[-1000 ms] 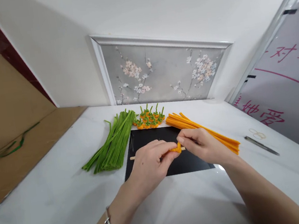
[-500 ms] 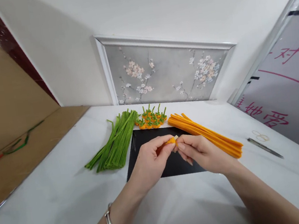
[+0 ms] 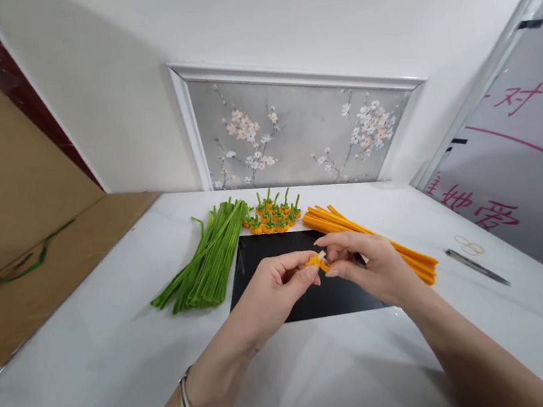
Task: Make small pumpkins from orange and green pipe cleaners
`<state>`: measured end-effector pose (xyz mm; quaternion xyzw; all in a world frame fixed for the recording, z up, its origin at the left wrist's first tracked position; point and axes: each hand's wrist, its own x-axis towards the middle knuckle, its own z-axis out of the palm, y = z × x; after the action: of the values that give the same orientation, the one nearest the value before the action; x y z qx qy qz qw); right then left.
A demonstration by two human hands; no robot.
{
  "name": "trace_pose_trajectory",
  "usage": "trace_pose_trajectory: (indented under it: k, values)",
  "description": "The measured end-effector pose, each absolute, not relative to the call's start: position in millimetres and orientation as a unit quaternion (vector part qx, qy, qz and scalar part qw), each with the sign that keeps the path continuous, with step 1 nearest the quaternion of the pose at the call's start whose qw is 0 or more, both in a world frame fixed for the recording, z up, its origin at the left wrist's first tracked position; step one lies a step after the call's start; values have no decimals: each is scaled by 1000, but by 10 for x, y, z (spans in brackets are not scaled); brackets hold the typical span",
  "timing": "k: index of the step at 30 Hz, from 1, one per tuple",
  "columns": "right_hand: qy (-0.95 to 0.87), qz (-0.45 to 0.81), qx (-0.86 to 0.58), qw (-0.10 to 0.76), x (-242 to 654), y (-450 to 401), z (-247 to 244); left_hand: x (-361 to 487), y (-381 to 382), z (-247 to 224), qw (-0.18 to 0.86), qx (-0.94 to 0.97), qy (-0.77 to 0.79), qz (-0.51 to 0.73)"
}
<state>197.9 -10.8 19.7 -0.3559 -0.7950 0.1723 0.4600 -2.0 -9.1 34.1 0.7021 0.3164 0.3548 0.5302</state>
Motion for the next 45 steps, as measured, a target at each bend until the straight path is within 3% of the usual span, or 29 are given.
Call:
trace_pose_trajectory:
  k: [5,9,19,25,33,36,39,42,45]
  values:
    - [-788,190,-351,470,1917,-112,188,34,-98,319,510,709,287,394]
    - [-758,171,-342,528,1886,-116,167,36,-93,319,507,684,321,415]
    - [-787,124,-283,535,1923,-79,201,-4,-76,277,647,597,299,368]
    - [-797,79,-297,519,1896,-93,228,49,-105,272,625,607,309,381]
    - [-752,-55,-427,500,1686,-282,260,143,-152,250,533,630,327,460]
    - [-715,20,-452,533,1629,-285,259,157,-149,215,500,634,341,481]
    - [-661,182,-464,561,1643,-253,281,161,-145,188,477,641,347,492]
    - [-631,330,-434,552,1693,-221,313,159,-137,172,465,654,329,498]
    - [-621,386,-422,535,1719,-199,318,152,-117,138,435,673,321,505]
